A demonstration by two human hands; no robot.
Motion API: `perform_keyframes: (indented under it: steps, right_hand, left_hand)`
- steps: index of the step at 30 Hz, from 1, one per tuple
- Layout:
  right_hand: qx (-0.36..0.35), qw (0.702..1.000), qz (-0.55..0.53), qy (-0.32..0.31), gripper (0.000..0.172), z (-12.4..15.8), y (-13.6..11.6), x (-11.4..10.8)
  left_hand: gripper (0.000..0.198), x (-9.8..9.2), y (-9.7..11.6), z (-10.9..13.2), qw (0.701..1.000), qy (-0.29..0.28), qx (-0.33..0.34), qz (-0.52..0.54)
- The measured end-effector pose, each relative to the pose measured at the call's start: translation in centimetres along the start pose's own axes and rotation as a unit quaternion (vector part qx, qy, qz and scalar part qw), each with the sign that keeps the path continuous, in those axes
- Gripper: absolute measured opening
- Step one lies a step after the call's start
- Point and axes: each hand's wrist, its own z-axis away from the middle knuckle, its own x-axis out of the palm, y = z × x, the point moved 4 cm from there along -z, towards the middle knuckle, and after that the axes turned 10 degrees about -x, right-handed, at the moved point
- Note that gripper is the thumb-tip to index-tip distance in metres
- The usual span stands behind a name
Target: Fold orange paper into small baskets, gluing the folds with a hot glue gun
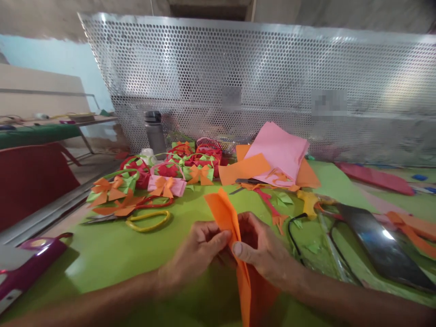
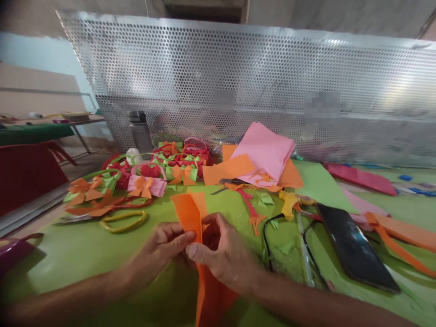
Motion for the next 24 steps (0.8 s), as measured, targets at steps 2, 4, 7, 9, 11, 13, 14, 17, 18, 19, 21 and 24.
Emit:
perform_keyframes:
  steps: [2, 4, 7, 9, 11, 13, 14, 17, 18, 19, 21, 24]
  right_hand:
    - [-0.014, 0.999, 0.031, 0.009, 0.033, 0.0, -0.8, -0.2]
    - [-0.027, 0.998, 0.059, 0.024, 0.022, -0.4, -1.4, -0.9]
    - [-0.009, 0.994, 0.083, 0.074, 0.018, -1.5, -1.4, -2.9]
    - [0.002, 0.992, 0.081, 0.096, 0.019, -2.5, -1.3, -4.5]
    - [0.007, 0.991, 0.071, 0.111, 0.021, -3.5, -1.1, -6.1]
    - [0.008, 0.990, 0.061, 0.128, 0.021, -4.3, -0.9, -7.4]
    - [0.009, 0.989, 0.059, 0.135, 0.019, -4.6, -0.7, -8.0]
    - [0.013, 0.987, 0.064, 0.144, 0.017, -5.1, 0.0, -9.2]
    - [0.014, 0.987, 0.071, 0.142, 0.017, -5.2, 0.3, -9.4]
    - [0.014, 0.987, 0.079, 0.139, 0.017, -5.3, 0.5, -9.5]
    - [0.011, 0.986, 0.102, 0.133, 0.018, -5.3, 0.8, -9.7]
    - [0.002, 0.981, 0.145, 0.130, 0.019, -5.4, 1.1, -9.9]
  left_hand:
    - [0.031, 0.2, 0.3, 0.3, 1.000, 0.001, 0.006, -0.025]
    - [0.031, 0.1, 0.7, 0.4, 0.999, 0.009, 0.000, -0.047]
    - [0.031, -1.0, 1.6, 0.4, 0.997, 0.049, -0.026, -0.054]
    - [0.029, -2.8, 2.2, 0.3, 0.993, 0.102, -0.046, -0.032]
    - [0.026, -4.8, 2.8, 0.1, 0.986, 0.156, -0.052, -0.001]
    - [0.023, -6.8, 3.1, -0.1, 0.978, 0.198, -0.065, 0.020]
    - [0.024, -7.4, 3.2, -0.2, 0.978, 0.198, -0.070, 0.017]
    - [0.028, -8.5, 3.2, -0.5, 0.977, 0.189, -0.090, -0.029]
    - [0.029, -8.6, 3.1, -0.6, 0.976, 0.189, -0.095, -0.045]
    - [0.030, -8.7, 3.0, -0.7, 0.975, 0.193, -0.098, -0.059]
    - [0.031, -8.7, 2.7, -0.7, 0.971, 0.205, -0.099, -0.073]
    - [0.030, -8.6, 2.3, -0.8, 0.968, 0.216, -0.098, -0.078]
